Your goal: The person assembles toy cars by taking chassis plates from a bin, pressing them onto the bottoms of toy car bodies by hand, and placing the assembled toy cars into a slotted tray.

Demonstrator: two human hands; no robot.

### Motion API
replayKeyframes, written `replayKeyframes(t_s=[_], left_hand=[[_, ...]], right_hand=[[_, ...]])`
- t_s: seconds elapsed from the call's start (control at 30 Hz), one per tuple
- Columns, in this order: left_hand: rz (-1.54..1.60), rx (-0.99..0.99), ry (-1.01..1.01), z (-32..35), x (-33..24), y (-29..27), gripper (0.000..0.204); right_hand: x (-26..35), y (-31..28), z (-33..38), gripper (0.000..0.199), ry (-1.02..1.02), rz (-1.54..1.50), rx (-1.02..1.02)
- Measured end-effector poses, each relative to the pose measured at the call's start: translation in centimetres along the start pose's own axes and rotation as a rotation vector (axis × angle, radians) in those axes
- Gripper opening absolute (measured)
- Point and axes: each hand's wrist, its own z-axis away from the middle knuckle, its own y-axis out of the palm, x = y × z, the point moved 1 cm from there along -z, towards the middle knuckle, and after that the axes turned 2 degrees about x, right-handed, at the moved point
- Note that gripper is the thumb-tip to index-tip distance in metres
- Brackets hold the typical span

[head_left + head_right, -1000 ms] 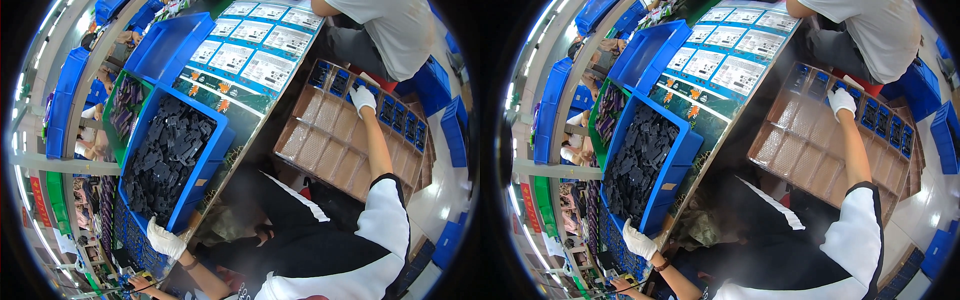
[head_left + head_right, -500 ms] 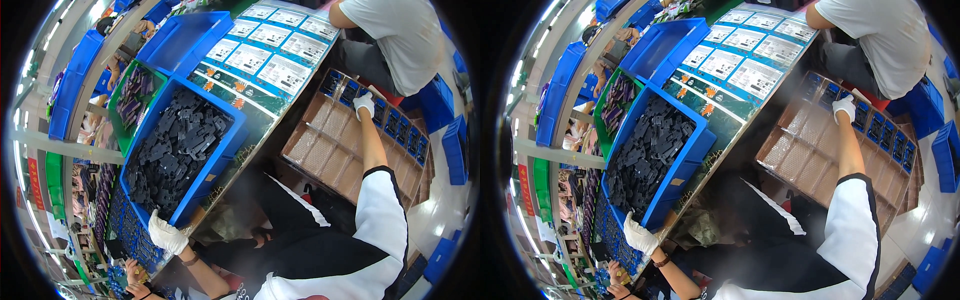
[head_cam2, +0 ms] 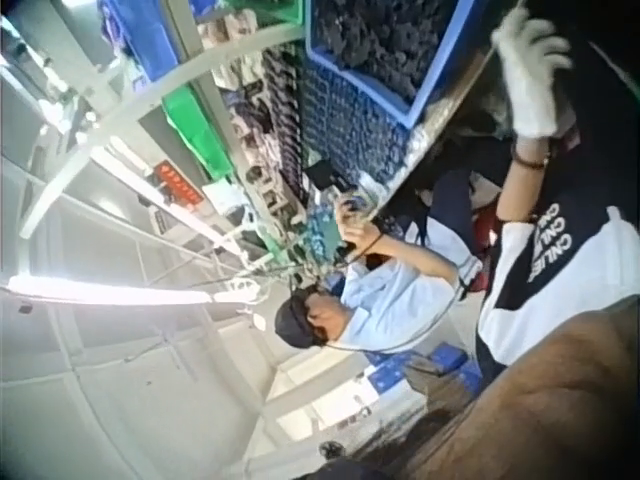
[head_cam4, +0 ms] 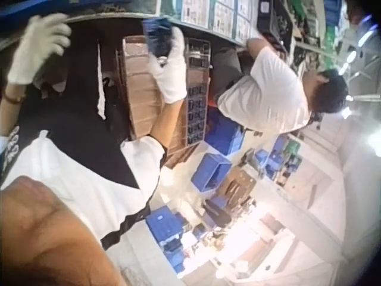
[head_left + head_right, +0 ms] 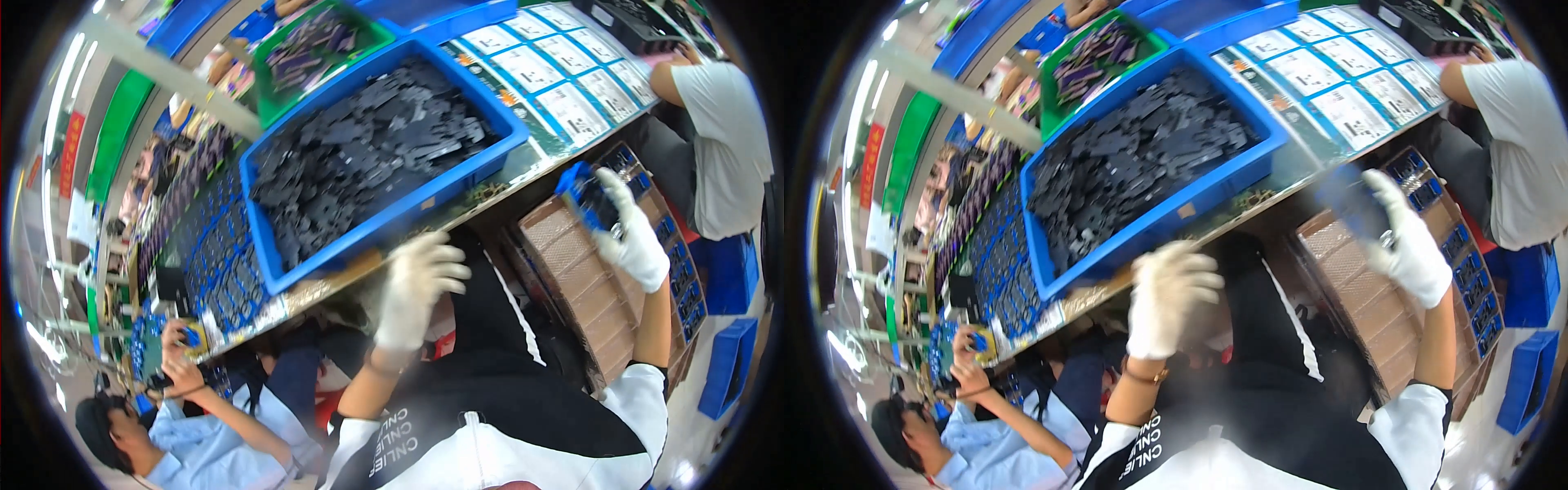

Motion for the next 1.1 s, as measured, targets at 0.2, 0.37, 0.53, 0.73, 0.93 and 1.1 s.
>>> replayKeyframes(t_s=[0.2,0.37,0.53,0.73,0.93,1.1], left_hand=[[0.288,0.470,-0.710,0.0,3.8,-1.9,0.096],[0.260,0.402,-0.428,4.1,4.1,-3.5,0.085],[0.463,0.157,-0.317,7.1,4.5,-5.6,0.070],[0.628,-0.085,-0.171,8.5,5.4,-4.6,0.060],[0.698,-0.012,-0.128,8.8,5.8,-5.0,0.062],[0.721,0.020,-0.077,9.1,5.7,-5.0,0.064]], right_hand=[[13.2,6.4,-4.5,0.079,-0.415,0.070,0.838],[15.5,10.5,-5.7,0.071,-0.840,0.096,0.801],[16.9,10.8,-5.7,0.065,-0.826,-0.085,0.476],[17.2,15.0,-1.0,0.033,-0.459,0.038,0.126],[17.1,17.4,-0.7,0.027,-0.510,0.095,0.002],[17.1,17.1,-1.2,0.028,-0.453,-0.070,0.068]])
